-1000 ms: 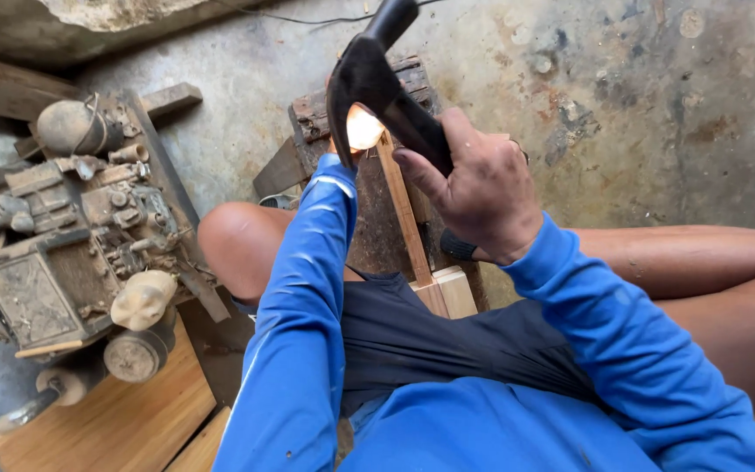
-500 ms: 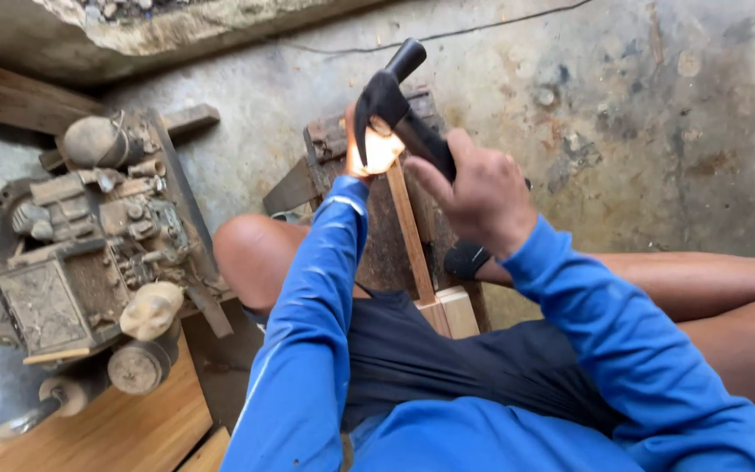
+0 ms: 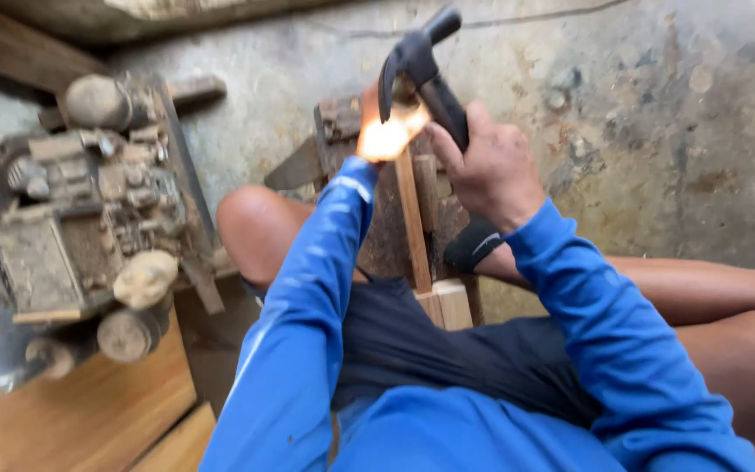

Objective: The person sits on the floor and fits a wooden handle into the head of a hand tool, holding the handle upright and striking it with a claw hammer to drive it into the tool head. They repeatedly reposition the handle and hammer, tapping the handle end to seat it.

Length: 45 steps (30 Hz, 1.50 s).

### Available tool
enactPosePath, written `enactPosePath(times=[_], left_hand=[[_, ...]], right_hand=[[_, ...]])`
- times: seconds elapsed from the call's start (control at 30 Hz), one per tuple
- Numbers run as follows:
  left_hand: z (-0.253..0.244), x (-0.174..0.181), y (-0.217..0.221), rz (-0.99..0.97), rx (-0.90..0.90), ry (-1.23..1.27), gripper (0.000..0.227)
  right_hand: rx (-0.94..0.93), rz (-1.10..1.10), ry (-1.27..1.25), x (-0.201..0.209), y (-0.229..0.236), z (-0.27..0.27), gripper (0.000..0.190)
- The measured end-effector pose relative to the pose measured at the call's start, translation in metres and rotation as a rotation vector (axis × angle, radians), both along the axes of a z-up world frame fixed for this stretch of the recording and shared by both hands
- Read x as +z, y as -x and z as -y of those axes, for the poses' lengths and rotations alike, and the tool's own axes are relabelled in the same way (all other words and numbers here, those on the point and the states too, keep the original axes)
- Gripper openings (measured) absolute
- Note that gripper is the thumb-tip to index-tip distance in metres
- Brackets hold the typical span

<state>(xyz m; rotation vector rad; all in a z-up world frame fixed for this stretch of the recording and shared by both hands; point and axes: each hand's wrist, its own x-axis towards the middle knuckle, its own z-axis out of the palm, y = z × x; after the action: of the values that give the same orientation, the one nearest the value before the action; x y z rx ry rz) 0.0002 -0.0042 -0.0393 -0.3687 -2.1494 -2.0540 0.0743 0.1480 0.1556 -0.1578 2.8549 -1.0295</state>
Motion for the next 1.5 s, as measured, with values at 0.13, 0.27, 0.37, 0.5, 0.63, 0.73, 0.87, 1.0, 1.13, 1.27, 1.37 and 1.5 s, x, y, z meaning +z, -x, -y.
enactPosePath(times=[0.13, 0.27, 0.37, 0.5, 0.63, 0.73, 0.87, 1.0, 1.13, 1.27, 1.37, 1.5], left_hand=[[0.001, 0.018, -0.025, -0.027, -0.053, 0.061, 0.029], [0.003, 0.013, -0.024, -0.066, -0.082, 0.080, 0.036], [0.001, -0.004, -0.010, -0.171, -0.022, 0.147, 0.042], [-0.001, -0.002, -0.015, -0.099, -0.022, 0.050, 0.041], [0.001, -0.016, -0.003, 0.115, -0.011, -0.196, 0.025], [0.022, -0.019, 0.017, 0.046, 0.378, -0.778, 0.035], [0.060, -0.004, -0.008, 0.131, 0.585, -0.536, 0.051], [0.060, -0.105, -0.029, 0.618, 0.581, 0.336, 0.074], [0.030, -0.022, -0.066, 0.716, 0.485, 0.983, 0.095], [-0.015, 0.031, -0.075, 0.393, 0.098, 1.097, 0.070], [-0.052, 0.001, -0.083, -0.008, -0.282, 1.507, 0.083], [-0.082, -0.054, -0.086, -0.103, -0.057, 1.863, 0.087]], right_hand=[[-0.009, -0.085, 0.021, -0.006, -0.015, -0.009, 0.045], [-0.049, -0.007, 0.104, 0.016, -0.030, -0.001, 0.043], [0.017, -0.212, 0.097, 0.013, -0.040, -0.001, 0.041], [0.049, -0.185, 0.020, -0.012, -0.029, -0.004, 0.044], [0.030, -0.001, -0.026, 0.005, -0.022, -0.012, 0.045], [-0.050, -0.097, 0.120, 0.015, -0.050, -0.021, 0.043], [-0.223, 0.051, 0.216, 0.019, -0.078, -0.038, 0.044], [-0.332, 0.180, 0.288, -0.013, -0.097, -0.062, 0.042], [-0.324, 0.118, 0.306, -0.023, -0.105, -0.068, 0.044], [-0.359, 0.132, 0.417, -0.019, -0.105, -0.065, 0.044], [-0.361, 0.156, 0.434, -0.017, -0.108, -0.063, 0.044], [-0.369, 0.174, 0.503, -0.010, -0.110, -0.063, 0.042]])
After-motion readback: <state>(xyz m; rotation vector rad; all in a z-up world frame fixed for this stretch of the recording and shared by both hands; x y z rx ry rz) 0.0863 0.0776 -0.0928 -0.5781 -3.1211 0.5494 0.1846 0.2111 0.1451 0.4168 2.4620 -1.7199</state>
